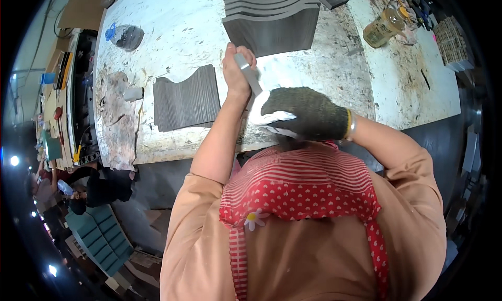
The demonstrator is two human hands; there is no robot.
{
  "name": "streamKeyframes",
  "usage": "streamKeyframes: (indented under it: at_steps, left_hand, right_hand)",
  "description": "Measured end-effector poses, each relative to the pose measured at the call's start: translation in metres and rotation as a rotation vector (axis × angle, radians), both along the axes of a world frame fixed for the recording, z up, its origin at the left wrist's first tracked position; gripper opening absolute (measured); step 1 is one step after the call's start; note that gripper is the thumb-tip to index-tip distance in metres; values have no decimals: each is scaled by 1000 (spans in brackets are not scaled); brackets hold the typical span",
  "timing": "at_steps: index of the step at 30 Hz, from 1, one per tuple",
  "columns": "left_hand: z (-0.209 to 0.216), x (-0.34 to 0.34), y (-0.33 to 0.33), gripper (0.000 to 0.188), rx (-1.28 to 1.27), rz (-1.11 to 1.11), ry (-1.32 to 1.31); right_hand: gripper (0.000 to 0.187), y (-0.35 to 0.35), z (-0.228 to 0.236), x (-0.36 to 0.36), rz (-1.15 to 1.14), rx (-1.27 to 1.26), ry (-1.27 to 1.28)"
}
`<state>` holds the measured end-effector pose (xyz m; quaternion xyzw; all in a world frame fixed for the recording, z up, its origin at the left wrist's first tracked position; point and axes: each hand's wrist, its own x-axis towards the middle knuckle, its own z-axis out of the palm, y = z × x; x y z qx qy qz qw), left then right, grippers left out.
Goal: Wiping and cleaning a stack of curved grey tiles using a cloth and a bottle of cleaning liquid.
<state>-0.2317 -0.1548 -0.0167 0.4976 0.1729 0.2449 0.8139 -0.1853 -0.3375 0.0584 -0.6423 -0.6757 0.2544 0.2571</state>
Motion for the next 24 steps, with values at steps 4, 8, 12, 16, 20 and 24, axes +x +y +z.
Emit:
streamKeyframes:
  at_steps: [4,8,12,16,20,24]
  left_hand:
    - [5,6,-7,53,-109,-1,56]
    - [13,9,-17,48,-478,131,53]
    - [10,9,-15,48,15,95,5]
    - [-12,11,-22,56,116,77,31]
    - [-30,17,-18,43,-2,119,18]
    - [-32,21,-20,23,143,238,-63]
  right_hand:
    - [44,10,-5,14,-14,329,-434]
    - [46,35,-18,19,-201,564,-473]
    - [41,-10,-17,6,-20,340,-248]
    - [35,-39,3,14,85,139,-69]
    - [43,4,15,27,24,213,-316]
    - [40,18,7,22,-61,402,-386]
